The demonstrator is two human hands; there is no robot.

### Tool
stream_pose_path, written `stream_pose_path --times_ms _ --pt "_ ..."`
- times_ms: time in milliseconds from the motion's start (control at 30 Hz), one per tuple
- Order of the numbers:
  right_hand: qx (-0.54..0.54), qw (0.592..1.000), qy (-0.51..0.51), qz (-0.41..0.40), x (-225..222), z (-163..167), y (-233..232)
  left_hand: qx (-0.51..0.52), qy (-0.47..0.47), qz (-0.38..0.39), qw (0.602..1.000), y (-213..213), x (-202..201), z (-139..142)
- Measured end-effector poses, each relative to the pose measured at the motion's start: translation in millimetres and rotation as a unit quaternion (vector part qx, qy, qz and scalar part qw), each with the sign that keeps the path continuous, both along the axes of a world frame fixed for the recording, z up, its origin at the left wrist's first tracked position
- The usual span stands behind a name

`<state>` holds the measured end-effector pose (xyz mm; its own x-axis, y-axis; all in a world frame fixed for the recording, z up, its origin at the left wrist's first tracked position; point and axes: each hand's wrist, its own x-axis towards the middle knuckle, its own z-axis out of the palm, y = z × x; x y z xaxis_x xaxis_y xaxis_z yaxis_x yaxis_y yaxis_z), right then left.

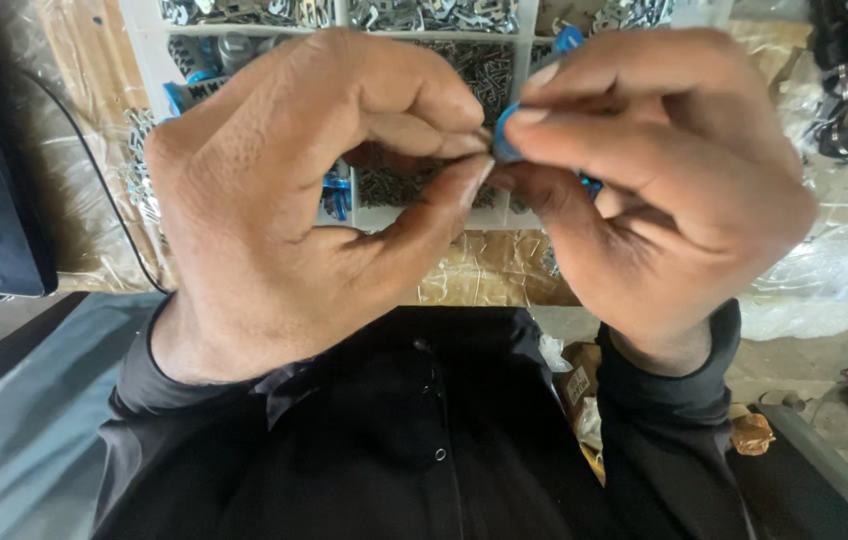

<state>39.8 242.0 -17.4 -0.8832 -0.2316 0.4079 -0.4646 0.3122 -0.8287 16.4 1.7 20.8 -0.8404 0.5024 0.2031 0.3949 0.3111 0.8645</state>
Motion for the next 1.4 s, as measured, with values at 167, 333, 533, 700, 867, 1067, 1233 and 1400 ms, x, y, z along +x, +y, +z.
stream_pose_path --times_ms 167,333,533,700,867,1067,1233,1400 --pt "-0.125 0.985 -0.018 0.121 2.3 -12.4 -2.1 -0.012 -0.059 -0.063 0.996 -2.2 -20.9 13.5" --pt "-0.178 0.967 -0.136 0.123 5.5 4.5 -5.5 0.015 -0.093 -0.058 0.994 -14.2 -15.4 21.9" --pt "-0.356 0.924 -0.132 0.052 16.2 6.8 6.6 -0.202 0.118 0.008 0.972 -59.7 12.0 -10.5" --pt "-0.485 0.860 -0.154 -0.026 115.4 6.2 19.1 -0.273 0.173 -0.215 0.922 -74.2 6.7 -24.5" --pt "-0.571 0.775 -0.258 -0.084 181.8 -15.0 -6.1 -0.227 0.127 -0.513 0.818 69.9 -15.4 23.9" --pt "-0.450 0.838 -0.299 -0.075 232.8 -28.8 -23.6 -0.203 0.503 -0.165 0.824 308.5 -60.4 -25.9" --pt "-0.516 0.813 -0.231 -0.140 267.0 -23.2 -19.5 -0.333 0.465 -0.225 0.789 340.9 -84.8 -75.4" --pt "-0.439 0.857 -0.203 -0.176 255.1 -26.4 -1.9 -0.051 0.506 -0.152 0.848 320.8 -99.0 -54.9"
